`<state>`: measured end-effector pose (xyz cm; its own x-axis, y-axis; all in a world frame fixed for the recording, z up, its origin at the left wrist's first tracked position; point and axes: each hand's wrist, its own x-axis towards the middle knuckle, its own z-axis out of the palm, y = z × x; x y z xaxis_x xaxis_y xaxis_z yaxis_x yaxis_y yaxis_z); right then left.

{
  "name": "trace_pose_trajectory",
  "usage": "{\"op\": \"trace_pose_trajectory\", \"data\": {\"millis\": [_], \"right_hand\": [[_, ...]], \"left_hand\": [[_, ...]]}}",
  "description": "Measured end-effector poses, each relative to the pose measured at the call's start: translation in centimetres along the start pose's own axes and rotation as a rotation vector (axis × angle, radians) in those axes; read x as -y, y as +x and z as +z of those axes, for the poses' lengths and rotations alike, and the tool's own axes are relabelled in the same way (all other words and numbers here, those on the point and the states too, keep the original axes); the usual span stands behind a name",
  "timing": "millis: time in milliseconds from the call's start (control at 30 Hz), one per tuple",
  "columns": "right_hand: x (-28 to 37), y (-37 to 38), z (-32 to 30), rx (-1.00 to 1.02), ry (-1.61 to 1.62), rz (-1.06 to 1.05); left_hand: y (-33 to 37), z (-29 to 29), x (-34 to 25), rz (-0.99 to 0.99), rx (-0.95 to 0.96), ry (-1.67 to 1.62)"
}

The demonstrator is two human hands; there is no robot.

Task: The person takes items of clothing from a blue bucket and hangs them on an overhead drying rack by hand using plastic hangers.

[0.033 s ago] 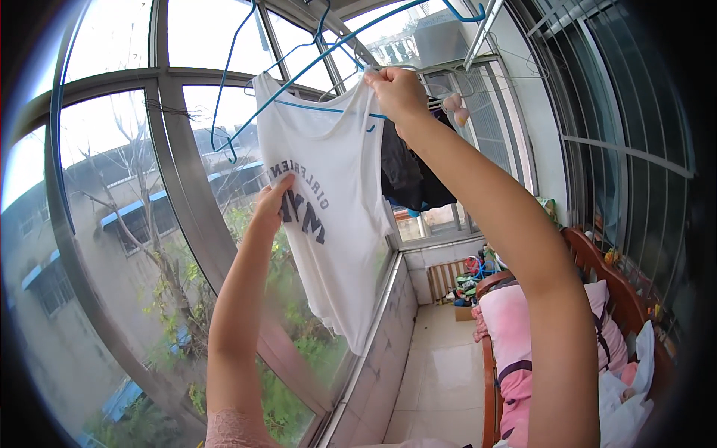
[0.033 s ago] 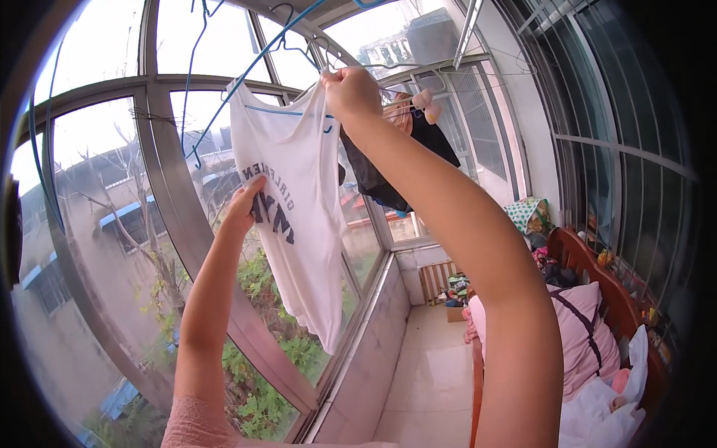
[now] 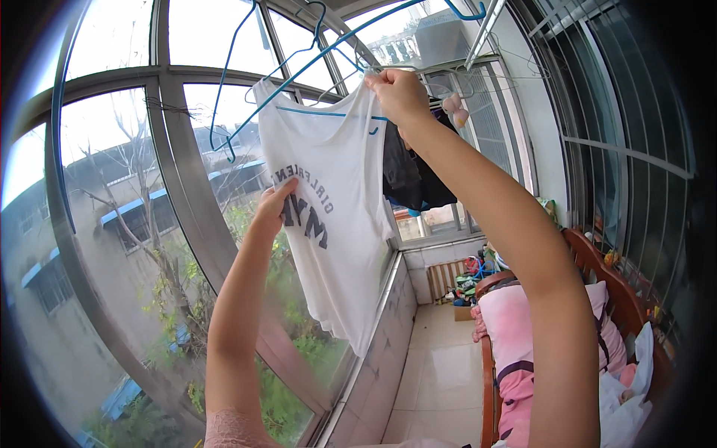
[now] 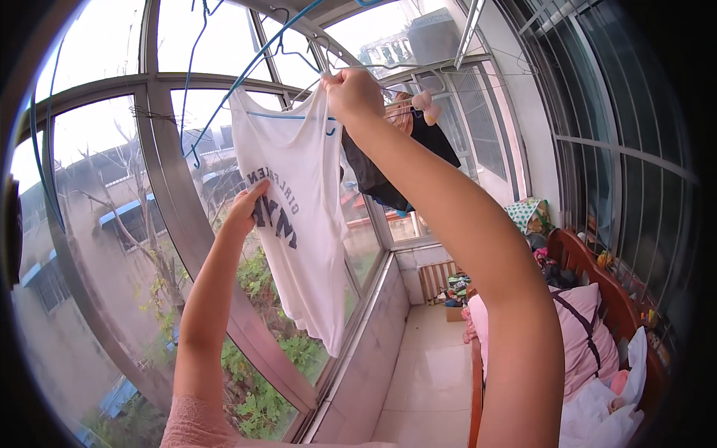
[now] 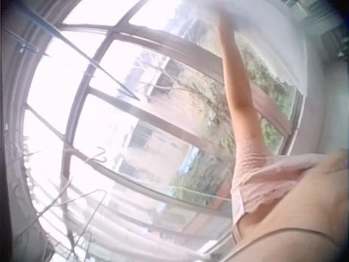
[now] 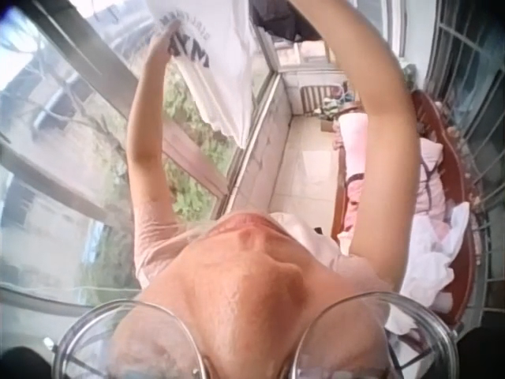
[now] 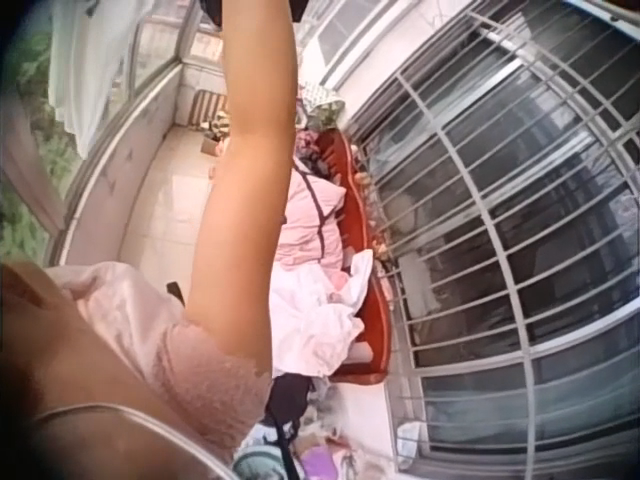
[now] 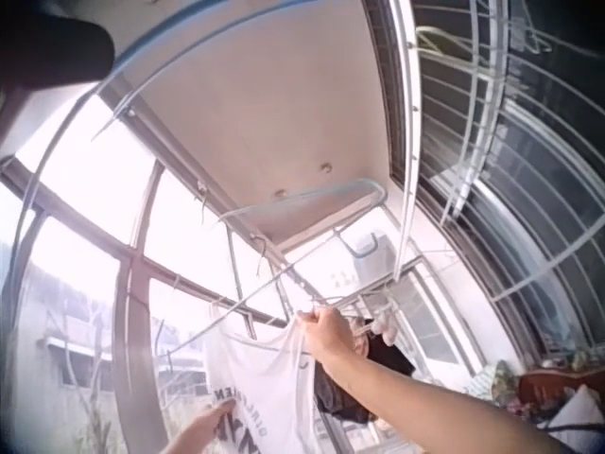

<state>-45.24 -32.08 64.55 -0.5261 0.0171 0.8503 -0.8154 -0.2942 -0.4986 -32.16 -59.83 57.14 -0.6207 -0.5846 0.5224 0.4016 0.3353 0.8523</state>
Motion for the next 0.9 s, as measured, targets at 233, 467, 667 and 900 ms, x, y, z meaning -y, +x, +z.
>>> {"op": "trace_pose_trajectory", "data": {"millis": [233,467,667,900], "right_hand": [[-1.3,3.0,-3.0,0.087,-0.181,-0.117],[-0.8,3.8,-5.6,-0.063,-0.199,-0.49],[-1.6,7.8,-7.6,0.013,0.002,-0.275],[-1.3,8.7,-9.7,0.165,0.111,-0.11]], "left_hand": [[-3.9,1.1,0.6,-0.115,0.271,0.09],[-3.1,3.5,-4.3,0.15,0.219,-0.212],[-2.3,3.6,-3.5,0.219,0.165,-0.191],[-4.3,5.5,-3.7,0.213,0.094,-0.069]]}}
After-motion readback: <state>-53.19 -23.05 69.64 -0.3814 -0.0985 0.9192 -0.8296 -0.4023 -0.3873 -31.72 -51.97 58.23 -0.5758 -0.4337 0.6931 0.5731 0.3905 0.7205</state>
